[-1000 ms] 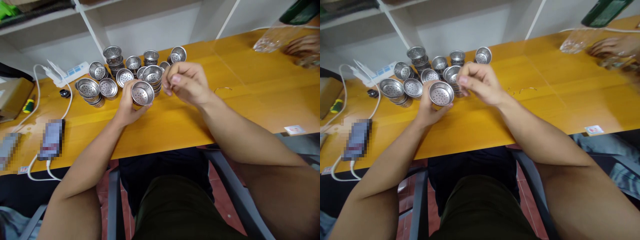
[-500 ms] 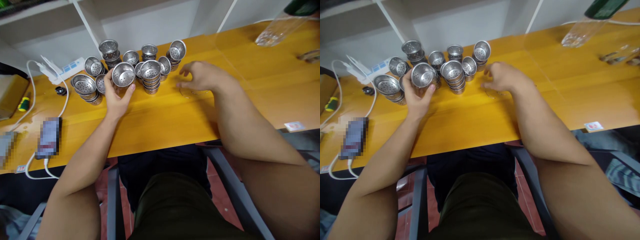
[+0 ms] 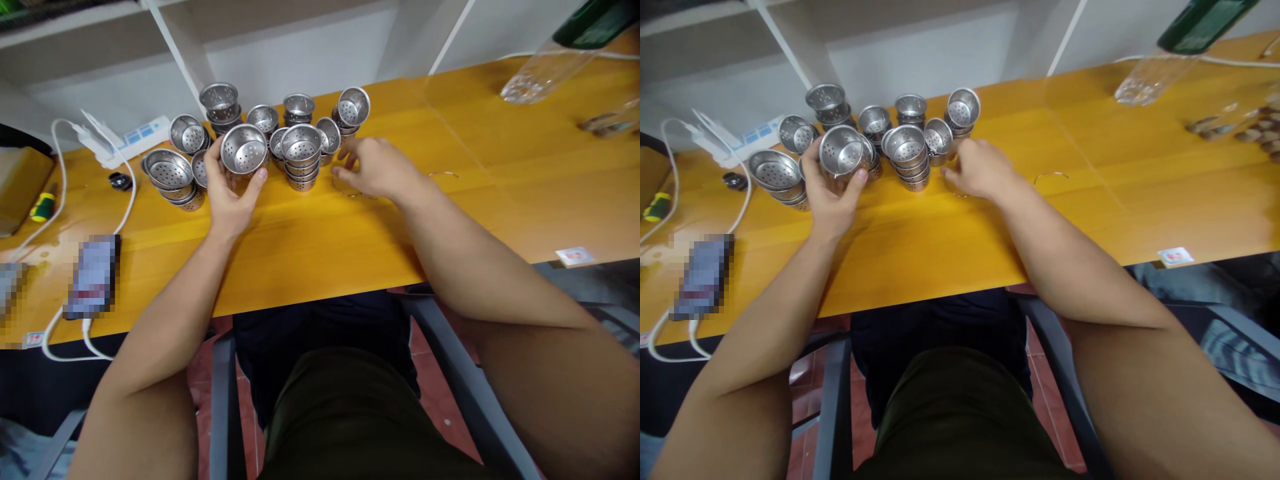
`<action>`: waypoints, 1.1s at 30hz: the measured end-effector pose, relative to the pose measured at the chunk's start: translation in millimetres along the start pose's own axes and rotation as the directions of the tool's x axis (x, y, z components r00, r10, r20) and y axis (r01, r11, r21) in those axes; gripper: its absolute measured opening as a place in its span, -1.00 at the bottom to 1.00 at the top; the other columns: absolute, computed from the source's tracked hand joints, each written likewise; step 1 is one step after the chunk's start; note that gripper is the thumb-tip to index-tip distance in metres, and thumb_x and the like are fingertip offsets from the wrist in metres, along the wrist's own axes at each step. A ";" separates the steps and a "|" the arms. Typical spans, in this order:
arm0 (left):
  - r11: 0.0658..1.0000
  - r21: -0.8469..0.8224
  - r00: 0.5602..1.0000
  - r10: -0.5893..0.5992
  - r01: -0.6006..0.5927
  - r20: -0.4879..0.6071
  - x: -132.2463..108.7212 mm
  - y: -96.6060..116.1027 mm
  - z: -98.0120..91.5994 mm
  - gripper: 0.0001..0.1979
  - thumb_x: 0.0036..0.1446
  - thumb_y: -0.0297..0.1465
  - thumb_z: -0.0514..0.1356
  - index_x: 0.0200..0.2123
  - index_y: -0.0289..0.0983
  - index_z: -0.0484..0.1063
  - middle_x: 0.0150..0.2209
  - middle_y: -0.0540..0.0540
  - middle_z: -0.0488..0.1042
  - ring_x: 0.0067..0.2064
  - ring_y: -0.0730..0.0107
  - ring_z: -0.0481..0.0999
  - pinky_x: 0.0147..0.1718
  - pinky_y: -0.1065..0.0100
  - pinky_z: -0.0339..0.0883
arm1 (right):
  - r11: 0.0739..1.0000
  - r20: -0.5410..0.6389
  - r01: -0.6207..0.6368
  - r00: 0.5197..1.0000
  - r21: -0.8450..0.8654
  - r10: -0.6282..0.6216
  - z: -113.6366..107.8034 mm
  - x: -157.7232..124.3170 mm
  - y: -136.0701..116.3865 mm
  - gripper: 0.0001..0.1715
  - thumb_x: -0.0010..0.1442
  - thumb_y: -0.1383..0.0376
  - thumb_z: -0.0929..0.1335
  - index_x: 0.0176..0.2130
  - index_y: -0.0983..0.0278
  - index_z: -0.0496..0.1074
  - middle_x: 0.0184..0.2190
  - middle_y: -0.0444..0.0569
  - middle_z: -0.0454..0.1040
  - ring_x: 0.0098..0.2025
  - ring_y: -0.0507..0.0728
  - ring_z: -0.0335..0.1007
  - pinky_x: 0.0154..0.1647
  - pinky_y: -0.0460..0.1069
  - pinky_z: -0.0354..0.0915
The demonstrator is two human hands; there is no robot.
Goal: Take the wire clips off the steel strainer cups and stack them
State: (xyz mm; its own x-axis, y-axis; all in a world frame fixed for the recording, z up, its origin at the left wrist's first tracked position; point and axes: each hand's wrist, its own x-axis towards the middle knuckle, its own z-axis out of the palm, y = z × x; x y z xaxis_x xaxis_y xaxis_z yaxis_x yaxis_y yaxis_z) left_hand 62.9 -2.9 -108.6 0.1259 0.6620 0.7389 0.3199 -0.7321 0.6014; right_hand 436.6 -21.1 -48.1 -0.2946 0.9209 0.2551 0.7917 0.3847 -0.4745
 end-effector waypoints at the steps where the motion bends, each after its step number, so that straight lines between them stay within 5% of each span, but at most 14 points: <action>1: 1.000 -0.002 1.000 -0.015 0.015 0.008 -0.2 -0.4 -1.2 0.12 0.31 0.49 0.44 0.67 0.23 0.06 0.65 -0.18 0.41 0.71 -0.25 0.43 0.65 -0.36 0.53 | 0.992 -0.011 0.083 0.997 0.093 -0.082 3.5 0.9 -1.6 -0.45 0.44 -0.13 0.67 0.12 0.20 0.71 0.00 0.27 0.77 0.14 0.65 0.76 0.38 0.64 0.63; 5: 0.999 -0.043 1.000 0.007 -0.006 0.026 -0.6 -0.9 -3.5 0.18 0.25 0.48 0.49 0.66 0.19 0.07 0.61 -0.25 0.40 0.68 -0.31 0.48 0.67 -0.41 0.49 | 0.886 -0.129 0.296 0.955 0.356 -0.267 39.5 9.7 -3.9 0.18 0.26 -0.55 0.67 0.41 0.20 0.60 0.31 0.32 0.70 0.28 0.61 0.71 0.45 0.53 0.64; 8: 1.000 -0.019 0.999 0.024 -0.023 0.039 0.1 4.1 -1.8 0.15 0.28 0.50 0.44 0.66 0.22 0.04 0.58 -0.26 0.41 0.62 -0.28 0.55 0.61 -0.39 0.56 | 0.851 -0.172 0.307 0.951 0.425 -0.257 65.4 16.3 -4.3 0.35 0.19 -0.66 0.65 0.44 0.21 0.52 0.26 0.30 0.69 0.23 0.55 0.71 0.40 0.49 0.68; 16: 0.999 -0.033 0.999 0.000 0.001 0.038 1.9 14.5 -1.4 0.07 0.33 0.47 0.44 0.65 0.17 0.17 0.58 -0.26 0.47 0.61 -0.28 0.60 0.65 -0.40 0.54 | 0.764 -0.096 0.412 0.901 0.497 -0.424 67.9 10.4 -22.2 -0.04 0.35 -0.59 0.59 0.16 0.10 0.57 0.16 0.16 0.69 0.08 0.41 0.68 0.28 0.40 0.71; 20: 0.999 -0.053 0.994 -0.007 0.013 0.107 -3.1 6.7 0.3 0.03 0.34 0.42 0.49 0.63 0.12 0.27 0.56 -0.27 0.54 0.61 -0.30 0.63 0.66 -0.40 0.55 | 0.792 -0.193 0.411 0.911 0.451 -0.363 50.3 0.7 -44.3 0.10 0.43 -0.51 0.57 0.56 0.06 0.48 0.49 0.25 0.57 0.36 0.52 0.62 0.46 0.44 0.64; 23: 0.997 -0.076 0.987 -0.012 0.024 0.159 -7.6 4.5 5.7 0.02 0.36 0.43 0.46 0.65 0.15 0.26 0.61 -0.25 0.51 0.65 -0.28 0.60 0.65 -0.34 0.58 | 0.787 -0.221 0.454 0.891 0.417 -0.397 40.9 -4.3 -60.9 0.21 0.48 -0.45 0.55 0.76 0.01 0.33 0.68 0.27 0.38 0.65 0.62 0.39 0.66 0.51 0.49; 28: 0.981 -0.176 0.966 -0.037 0.085 0.256 -10.5 3.7 10.7 0.05 0.37 0.41 0.49 0.68 0.20 0.20 0.65 -0.26 0.47 0.63 -0.24 0.64 0.59 -0.27 0.66 | 0.764 -0.212 0.533 0.846 0.364 -0.489 41.5 -4.7 -71.2 -0.05 0.61 -0.39 0.48 0.67 -0.01 0.50 0.73 0.20 0.32 0.83 0.60 0.13 0.88 0.56 0.12; 33: 0.958 -0.238 0.921 -0.059 0.161 0.384 -15.0 5.2 12.8 0.15 0.26 0.42 0.56 0.66 0.09 0.23 0.60 -0.31 0.53 0.60 -0.25 0.67 0.60 -0.29 0.65 | 0.777 -0.158 0.515 0.855 0.361 -0.494 40.8 -3.6 -72.1 -0.12 0.51 -0.42 0.57 0.46 0.05 0.59 0.67 0.24 0.39 0.81 0.63 0.15 0.85 0.59 0.13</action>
State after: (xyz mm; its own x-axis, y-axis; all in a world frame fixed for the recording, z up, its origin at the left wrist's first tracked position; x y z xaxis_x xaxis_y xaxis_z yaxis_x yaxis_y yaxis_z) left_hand 74.7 -14.6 -120.5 0.4577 0.7151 0.5284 0.1036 -0.6331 0.7671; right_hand 358.8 -49.6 -49.2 -0.5585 0.5879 0.5852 0.2702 0.7960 -0.5417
